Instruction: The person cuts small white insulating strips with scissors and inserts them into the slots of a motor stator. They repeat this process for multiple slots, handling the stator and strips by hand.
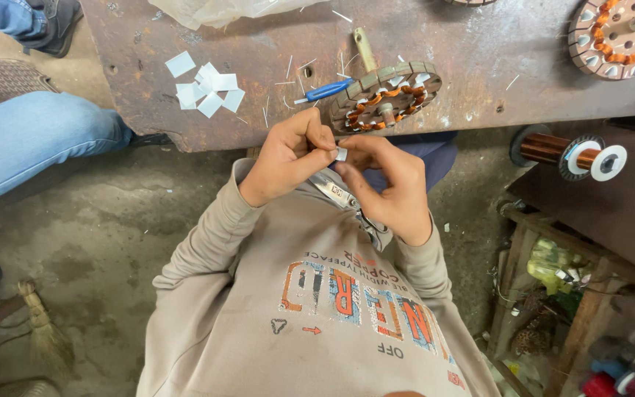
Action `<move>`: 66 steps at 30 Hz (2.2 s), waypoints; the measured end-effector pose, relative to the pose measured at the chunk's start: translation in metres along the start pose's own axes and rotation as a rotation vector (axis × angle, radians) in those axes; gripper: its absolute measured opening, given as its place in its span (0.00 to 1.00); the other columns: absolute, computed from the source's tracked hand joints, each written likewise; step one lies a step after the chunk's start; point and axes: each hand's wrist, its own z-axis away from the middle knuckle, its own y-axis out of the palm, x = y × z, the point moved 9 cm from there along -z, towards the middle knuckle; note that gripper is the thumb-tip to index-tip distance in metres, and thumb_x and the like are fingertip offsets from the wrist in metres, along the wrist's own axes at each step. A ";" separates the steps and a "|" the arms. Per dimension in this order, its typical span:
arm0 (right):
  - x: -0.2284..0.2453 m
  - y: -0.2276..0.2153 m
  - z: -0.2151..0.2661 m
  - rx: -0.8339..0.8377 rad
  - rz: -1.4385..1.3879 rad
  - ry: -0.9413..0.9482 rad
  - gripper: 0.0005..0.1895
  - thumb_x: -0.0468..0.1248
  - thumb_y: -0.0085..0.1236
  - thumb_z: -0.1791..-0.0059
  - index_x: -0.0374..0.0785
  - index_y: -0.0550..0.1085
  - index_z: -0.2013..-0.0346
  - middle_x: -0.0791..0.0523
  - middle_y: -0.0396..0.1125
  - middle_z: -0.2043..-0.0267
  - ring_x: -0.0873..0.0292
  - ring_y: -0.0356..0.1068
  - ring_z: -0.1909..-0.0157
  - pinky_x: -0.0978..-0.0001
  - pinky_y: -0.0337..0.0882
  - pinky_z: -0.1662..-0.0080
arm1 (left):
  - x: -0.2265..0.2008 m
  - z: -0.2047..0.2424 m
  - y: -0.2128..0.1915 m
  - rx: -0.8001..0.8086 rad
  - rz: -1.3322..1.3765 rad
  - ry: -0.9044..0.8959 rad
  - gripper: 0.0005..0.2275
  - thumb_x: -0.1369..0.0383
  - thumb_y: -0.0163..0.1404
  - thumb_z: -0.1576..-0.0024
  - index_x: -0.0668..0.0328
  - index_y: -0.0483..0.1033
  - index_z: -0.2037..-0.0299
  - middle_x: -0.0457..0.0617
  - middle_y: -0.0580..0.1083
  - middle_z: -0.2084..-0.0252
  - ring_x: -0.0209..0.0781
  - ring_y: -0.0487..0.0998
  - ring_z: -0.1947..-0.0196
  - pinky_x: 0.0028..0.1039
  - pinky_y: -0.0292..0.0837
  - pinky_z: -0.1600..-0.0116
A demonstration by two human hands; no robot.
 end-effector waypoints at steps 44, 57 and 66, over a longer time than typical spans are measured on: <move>0.003 -0.061 -0.061 -0.083 0.262 -0.234 0.19 0.30 0.72 0.50 0.36 0.78 0.46 0.52 0.68 0.47 0.57 0.71 0.47 0.68 0.72 0.46 | -0.060 -0.033 0.026 -0.464 -0.714 0.536 0.12 0.78 0.63 0.41 0.66 0.76 0.49 0.52 0.75 0.51 0.39 0.79 0.54 0.24 0.76 0.49; 0.034 -0.057 -0.036 -0.318 0.455 -0.424 0.22 0.29 0.71 0.55 0.28 0.73 0.48 0.45 0.65 0.45 0.45 0.65 0.44 0.57 0.69 0.43 | -0.072 -0.033 0.028 -0.341 -0.810 0.464 0.11 0.75 0.60 0.37 0.65 0.74 0.46 0.50 0.74 0.51 0.37 0.74 0.60 0.25 0.71 0.54; -0.124 -0.019 0.131 -0.022 0.513 0.087 0.14 0.27 0.60 0.54 0.32 0.75 0.53 0.48 0.68 0.52 0.44 0.69 0.50 0.58 0.70 0.50 | -0.105 0.048 -0.040 -0.767 -1.231 0.290 0.07 0.76 0.57 0.36 0.62 0.77 0.50 0.49 0.74 0.53 0.39 0.75 0.62 0.27 0.71 0.57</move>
